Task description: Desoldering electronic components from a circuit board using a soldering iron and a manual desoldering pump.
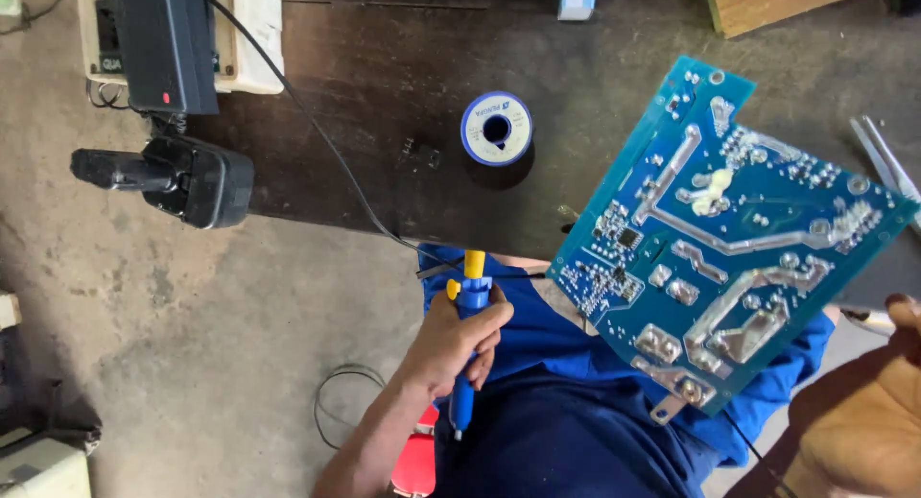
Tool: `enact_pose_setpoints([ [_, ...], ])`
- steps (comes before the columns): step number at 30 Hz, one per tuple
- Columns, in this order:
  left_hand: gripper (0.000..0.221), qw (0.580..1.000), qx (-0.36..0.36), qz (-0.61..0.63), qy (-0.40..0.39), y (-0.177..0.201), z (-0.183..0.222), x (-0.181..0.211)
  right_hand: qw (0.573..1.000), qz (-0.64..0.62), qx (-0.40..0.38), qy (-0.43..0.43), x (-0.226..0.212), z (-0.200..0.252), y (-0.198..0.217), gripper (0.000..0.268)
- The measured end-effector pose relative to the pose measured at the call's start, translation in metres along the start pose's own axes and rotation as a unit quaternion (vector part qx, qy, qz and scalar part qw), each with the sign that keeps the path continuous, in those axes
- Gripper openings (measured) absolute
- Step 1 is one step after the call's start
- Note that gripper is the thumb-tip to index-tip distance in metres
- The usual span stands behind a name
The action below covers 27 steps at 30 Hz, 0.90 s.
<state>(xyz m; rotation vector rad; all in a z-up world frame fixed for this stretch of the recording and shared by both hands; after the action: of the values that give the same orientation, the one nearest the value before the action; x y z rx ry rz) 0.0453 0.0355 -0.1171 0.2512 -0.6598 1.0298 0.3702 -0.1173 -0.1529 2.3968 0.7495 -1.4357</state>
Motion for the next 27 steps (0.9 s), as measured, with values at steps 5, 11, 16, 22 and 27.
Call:
enact_pose_setpoints([
  [5, 0.026, 0.999, -0.032, 0.015, -0.025, 0.004, 0.016, 0.004, 0.998, -0.057, -0.022, 0.002, -0.029, 0.002, 0.001, 0.082],
  [11, 0.026, 0.997, -0.073, -0.012, 0.014, 0.017, 0.055, -0.022, 0.998, -0.068, 0.008, -0.004, -0.040, 0.003, 0.000, 0.089],
  [16, 0.016, 0.993, -0.065, -0.099, 0.009, 0.039, 0.095, -0.052, 0.995, -0.060, 0.039, -0.067, -0.052, 0.007, -0.017, 0.089],
  [22, 0.040, 0.981, 0.023, -0.121, -0.152, 0.030, 0.067, -0.052, 0.988, -0.125, 0.081, -0.042, -0.119, -0.041, -0.077, 0.026],
  [27, 0.020, 0.967, 0.143, 0.195, -0.078, -0.005, 0.023, 0.009, 0.991, 0.103, -0.006, -0.088, -0.159, -0.063, -0.113, 0.029],
])
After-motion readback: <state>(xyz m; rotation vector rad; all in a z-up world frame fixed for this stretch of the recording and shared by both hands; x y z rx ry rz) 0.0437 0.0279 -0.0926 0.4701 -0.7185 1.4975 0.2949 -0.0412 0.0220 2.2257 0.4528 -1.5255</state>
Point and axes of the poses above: each hand's wrist, its own z-axis away from the middle knuckle, its own y-axis out of the back of the hand, x = y × z, the point moved 3 cm from there along -z, towards the middle knuckle, and after that the axes turned 14 degrees about -z, right-handed, at the moved point
